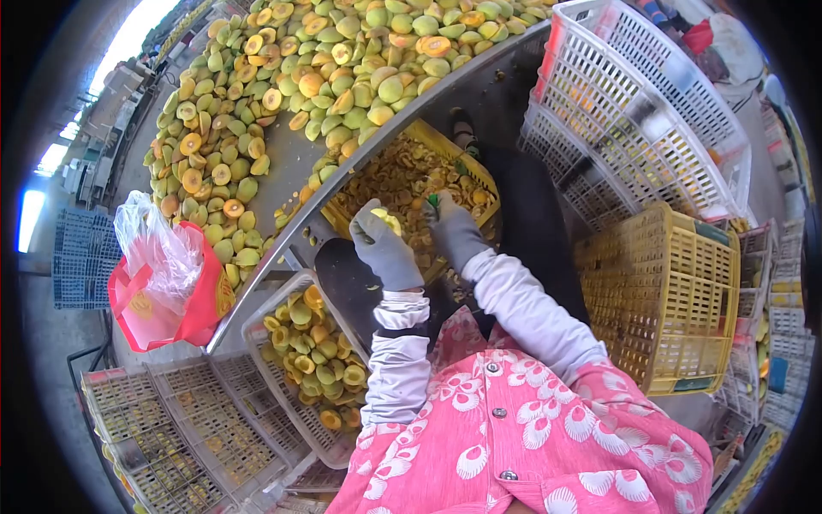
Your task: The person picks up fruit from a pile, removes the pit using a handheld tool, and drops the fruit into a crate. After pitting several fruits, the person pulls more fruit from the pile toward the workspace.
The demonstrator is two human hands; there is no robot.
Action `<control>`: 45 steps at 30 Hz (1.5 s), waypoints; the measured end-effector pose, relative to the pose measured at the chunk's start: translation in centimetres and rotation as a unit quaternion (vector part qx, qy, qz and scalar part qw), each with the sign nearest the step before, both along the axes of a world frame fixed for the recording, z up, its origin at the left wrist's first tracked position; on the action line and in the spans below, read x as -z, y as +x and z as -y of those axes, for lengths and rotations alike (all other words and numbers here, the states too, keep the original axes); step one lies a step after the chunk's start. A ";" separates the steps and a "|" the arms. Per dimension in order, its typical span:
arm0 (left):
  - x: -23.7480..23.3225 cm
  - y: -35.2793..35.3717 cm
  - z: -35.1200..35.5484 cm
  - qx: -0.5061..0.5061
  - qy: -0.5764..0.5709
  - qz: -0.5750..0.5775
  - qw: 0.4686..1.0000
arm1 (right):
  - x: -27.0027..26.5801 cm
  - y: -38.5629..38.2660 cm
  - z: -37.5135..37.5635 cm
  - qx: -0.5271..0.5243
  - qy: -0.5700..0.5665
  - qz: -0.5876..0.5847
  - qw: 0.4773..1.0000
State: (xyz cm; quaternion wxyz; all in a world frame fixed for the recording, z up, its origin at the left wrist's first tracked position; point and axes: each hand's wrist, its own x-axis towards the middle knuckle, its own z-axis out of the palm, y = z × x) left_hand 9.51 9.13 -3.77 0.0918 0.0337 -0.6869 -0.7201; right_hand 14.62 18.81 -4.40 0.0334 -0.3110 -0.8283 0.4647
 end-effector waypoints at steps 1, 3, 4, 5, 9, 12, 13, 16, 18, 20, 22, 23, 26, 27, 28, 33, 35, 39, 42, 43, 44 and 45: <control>-0.9 -0.3 1.0 0.074 -0.119 -0.100 0.985 | -0.2 0.2 -0.5 0.013 -0.039 -0.043 0.998; -2.9 0.5 1.2 0.152 -0.232 -0.194 0.941 | 0.7 0.9 0.1 0.026 -0.101 -0.180 0.978; -4.5 1.2 0.7 0.155 -0.009 -0.069 0.986 | -1.4 1.8 -0.3 -0.068 -0.282 -0.150 0.945; -5.3 1.4 0.5 0.146 0.212 0.061 0.964 | -3.8 2.6 -0.4 -0.160 -0.451 -0.114 0.870; -3.4 -0.2 1.5 0.240 0.219 0.081 0.942 | -7.6 3.3 1.3 -0.136 -0.312 0.010 0.940; -4.7 1.2 1.4 0.257 0.224 0.073 0.937 | -9.1 4.2 1.5 -0.184 -0.339 0.036 0.922; -5.0 1.1 1.7 0.259 0.223 0.073 0.937 | -8.8 4.4 1.1 -0.183 -0.340 0.035 0.922; -5.5 1.2 1.9 0.401 0.251 0.174 0.863 | -7.2 5.4 0.1 -0.266 -0.637 0.035 0.722; -4.9 1.0 2.0 0.438 0.336 0.238 0.799 | -7.1 5.9 -0.2 -0.280 -0.637 0.028 0.718; -4.3 0.4 2.1 0.486 0.431 0.316 0.692 | -7.7 6.0 -0.5 -0.293 -0.636 0.021 0.714; -4.8 -0.1 1.4 0.448 0.391 0.323 0.736 | -8.3 5.8 -0.7 -0.285 -0.593 0.008 0.753; -5.1 -0.5 1.1 0.408 0.350 0.327 0.777 | -8.3 5.5 -1.1 -0.285 -0.594 0.007 0.752; -3.2 -2.6 0.9 0.244 0.024 0.093 0.965 | -3.9 4.2 -4.3 -0.306 -0.522 0.056 0.794; -2.9 -3.3 0.6 0.039 -0.232 -0.089 0.968 | -1.1 3.8 -4.6 -0.309 -0.520 0.051 0.795; -2.0 -4.4 1.7 -0.010 -0.275 -0.172 0.946 | 1.2 3.2 -4.9 -0.291 -0.224 0.047 0.929; -4.9 -4.1 15.9 0.019 -0.463 -0.142 0.875 | -0.1 3.0 -5.0 -0.145 0.015 0.060 0.988; -5.2 -2.7 21.8 -0.006 -0.616 -0.042 0.787 | -0.4 2.2 -4.0 -0.141 -0.086 0.032 0.986; -9.5 -3.5 20.0 -0.007 -0.522 -0.049 0.852 | 0.8 0.3 -2.6 -0.149 -0.266 0.031 0.952; -9.9 -9.7 12.0 0.138 -0.384 -0.056 0.911 | 3.4 -0.6 -3.1 -0.138 -0.296 0.024 0.945; -9.0 -12.7 9.8 0.176 -0.434 -0.090 0.879 | 4.2 -0.9 -3.4 -0.126 -0.301 0.020 0.945; -7.1 -16.3 8.0 0.215 -0.481 -0.123 0.841 | 3.8 -0.9 -3.7 -0.121 -0.302 0.019 0.945; -3.0 -21.8 7.2 0.226 -0.555 -0.189 0.778 | 2.7 -0.8 -4.1 -0.152 -0.133 0.062 0.977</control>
